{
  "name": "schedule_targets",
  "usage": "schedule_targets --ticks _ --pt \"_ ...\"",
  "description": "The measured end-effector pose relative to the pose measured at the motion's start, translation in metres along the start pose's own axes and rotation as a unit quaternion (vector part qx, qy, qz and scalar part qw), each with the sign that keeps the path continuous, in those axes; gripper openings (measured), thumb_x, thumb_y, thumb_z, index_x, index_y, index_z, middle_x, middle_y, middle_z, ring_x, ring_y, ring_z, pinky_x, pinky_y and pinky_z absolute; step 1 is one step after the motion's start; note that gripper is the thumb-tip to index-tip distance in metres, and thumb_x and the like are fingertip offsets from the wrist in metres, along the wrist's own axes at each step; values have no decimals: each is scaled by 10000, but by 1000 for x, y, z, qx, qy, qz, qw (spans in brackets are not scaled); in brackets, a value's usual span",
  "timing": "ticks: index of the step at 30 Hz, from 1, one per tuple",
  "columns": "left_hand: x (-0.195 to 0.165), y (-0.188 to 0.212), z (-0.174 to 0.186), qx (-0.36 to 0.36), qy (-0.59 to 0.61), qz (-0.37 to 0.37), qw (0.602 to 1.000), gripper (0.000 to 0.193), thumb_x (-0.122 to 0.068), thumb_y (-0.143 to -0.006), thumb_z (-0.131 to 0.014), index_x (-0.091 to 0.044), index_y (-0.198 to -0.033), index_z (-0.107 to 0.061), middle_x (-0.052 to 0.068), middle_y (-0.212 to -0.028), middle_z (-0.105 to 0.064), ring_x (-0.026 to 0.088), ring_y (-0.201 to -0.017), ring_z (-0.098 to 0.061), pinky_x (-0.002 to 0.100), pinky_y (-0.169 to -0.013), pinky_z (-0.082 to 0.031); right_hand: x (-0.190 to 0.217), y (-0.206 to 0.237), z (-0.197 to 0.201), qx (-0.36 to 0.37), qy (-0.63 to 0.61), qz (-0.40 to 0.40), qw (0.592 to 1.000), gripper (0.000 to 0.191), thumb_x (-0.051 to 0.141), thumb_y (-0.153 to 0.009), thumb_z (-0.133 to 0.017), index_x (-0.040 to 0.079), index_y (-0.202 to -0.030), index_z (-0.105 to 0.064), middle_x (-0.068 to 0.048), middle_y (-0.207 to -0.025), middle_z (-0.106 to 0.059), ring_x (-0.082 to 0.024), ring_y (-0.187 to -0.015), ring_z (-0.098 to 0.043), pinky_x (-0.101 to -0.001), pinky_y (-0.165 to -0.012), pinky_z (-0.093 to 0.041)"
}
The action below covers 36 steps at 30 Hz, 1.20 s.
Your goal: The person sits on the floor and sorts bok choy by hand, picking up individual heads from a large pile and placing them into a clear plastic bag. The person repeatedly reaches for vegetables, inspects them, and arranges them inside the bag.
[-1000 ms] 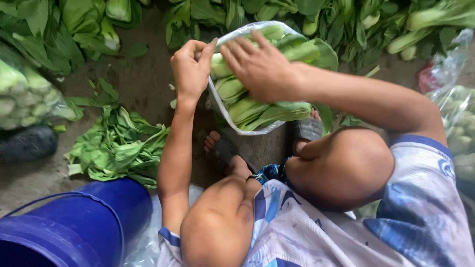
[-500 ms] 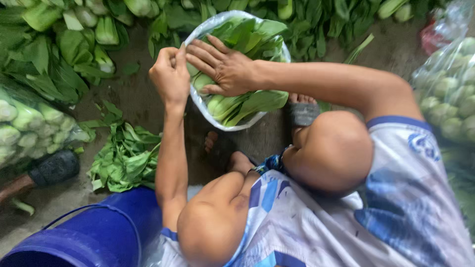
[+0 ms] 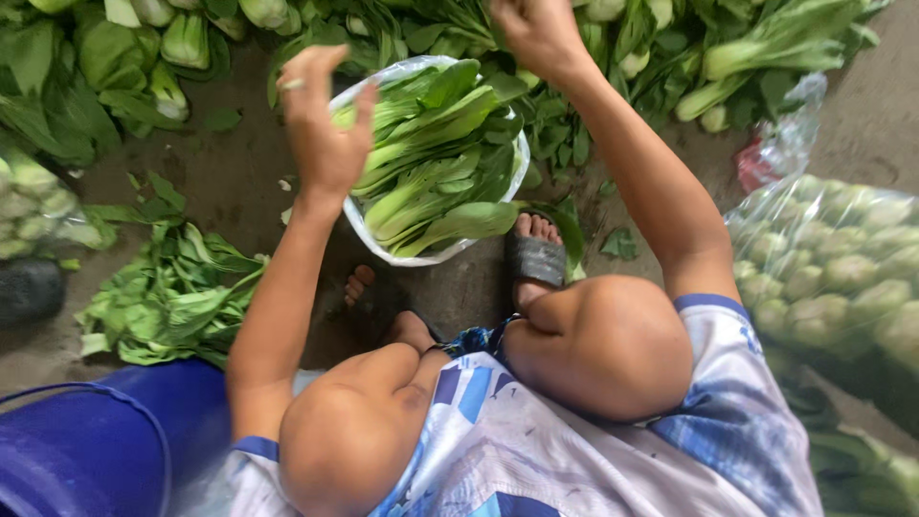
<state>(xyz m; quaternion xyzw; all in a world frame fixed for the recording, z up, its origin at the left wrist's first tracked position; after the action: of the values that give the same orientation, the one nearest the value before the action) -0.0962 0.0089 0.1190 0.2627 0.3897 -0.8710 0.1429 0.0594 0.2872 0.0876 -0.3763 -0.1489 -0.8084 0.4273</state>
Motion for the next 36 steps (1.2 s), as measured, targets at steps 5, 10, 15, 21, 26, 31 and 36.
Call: schedule_targets --ticks 5,10,15,21,26,31,36 --pt "-43 -6 -46 114 -10 -187 976 483 -176 -961 -747 -76 -1402 -578 231 -1444 -494 393 -1381 -454 477 -1185 -354 -26 0 -21 263 -217 123 932 395 100 -907 -697 -16 -1277 -626 46 -1057 -708 -66 -912 -634 -273 -790 -525" --pt "-24 8 -76 326 -100 -120 932 419 -249 -1084 -633 -63 -1448 -542 142 -1381 -569 320 -1416 -470 500 -1218 -318 -19 -13 -25 211 -79 27 974 250 136 -866 -816 4 -1032 -682 -50 -818 -662 -161 -752 -602 -347 -668 -487" --pt "1 17 -95 317 -191 -84 925 542 -319 -1076 -520 8 -1504 -461 195 -1517 -490 332 -1459 -401 495 -1228 -249 0 -10 -35 56 7 121 991 322 131 -803 -865 20 -961 -608 -106 -794 -690 -238 -742 -669 -383 -658 -511" --pt "9 28 -96 323 -188 -76 924 578 -349 -1082 -449 4 -1539 -419 219 -1542 -447 347 -1477 -355 516 -1213 -221 -2 13 -37 13 -27 88 996 354 85 -837 -865 24 -1040 -581 -45 -796 -610 -211 -750 -609 -371 -648 -496" --pt "1 7 -84 325 -147 -68 932 561 -341 -1066 -507 -22 -1524 -446 232 -1498 -483 372 -1421 -414 529 -1167 -279 8 17 -32 -4 -148 59 987 298 31 -896 -828 47 -1137 -654 14 -830 -493 -105 -793 -518 -313 -690 -485" --pt "-10 -31 -59 385 -19 27 922 570 -393 -942 -631 -137 -1447 -563 165 -1362 -588 362 -1218 -550 501 -1066 -453 9 83 1 -55 -162 45 984 327 235 -1024 -732 6 -1216 -600 -4 -966 -636 -67 -880 -619 -268 -736 -560" --pt "-14 -73 -77 347 -64 -124 927 486 -382 -955 -742 -110 -1348 -659 182 -1269 -641 402 -1195 -586 518 -961 -448 9 160 -13 151 -293 -195 924 363 300 -913 -773 -14 -999 -612 -48 -864 -692 -74 -751 -696 -295 -631 -579"
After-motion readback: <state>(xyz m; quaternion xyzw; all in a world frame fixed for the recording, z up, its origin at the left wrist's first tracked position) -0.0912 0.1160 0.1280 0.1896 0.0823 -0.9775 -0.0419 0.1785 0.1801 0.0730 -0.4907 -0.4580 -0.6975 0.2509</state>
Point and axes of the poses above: each hand's wrist, its own y-axis away from the middle knuckle, its own z-axis out of the back of the hand, x = y × z, the point moved 1 cm from there along -y, towards the middle knuckle
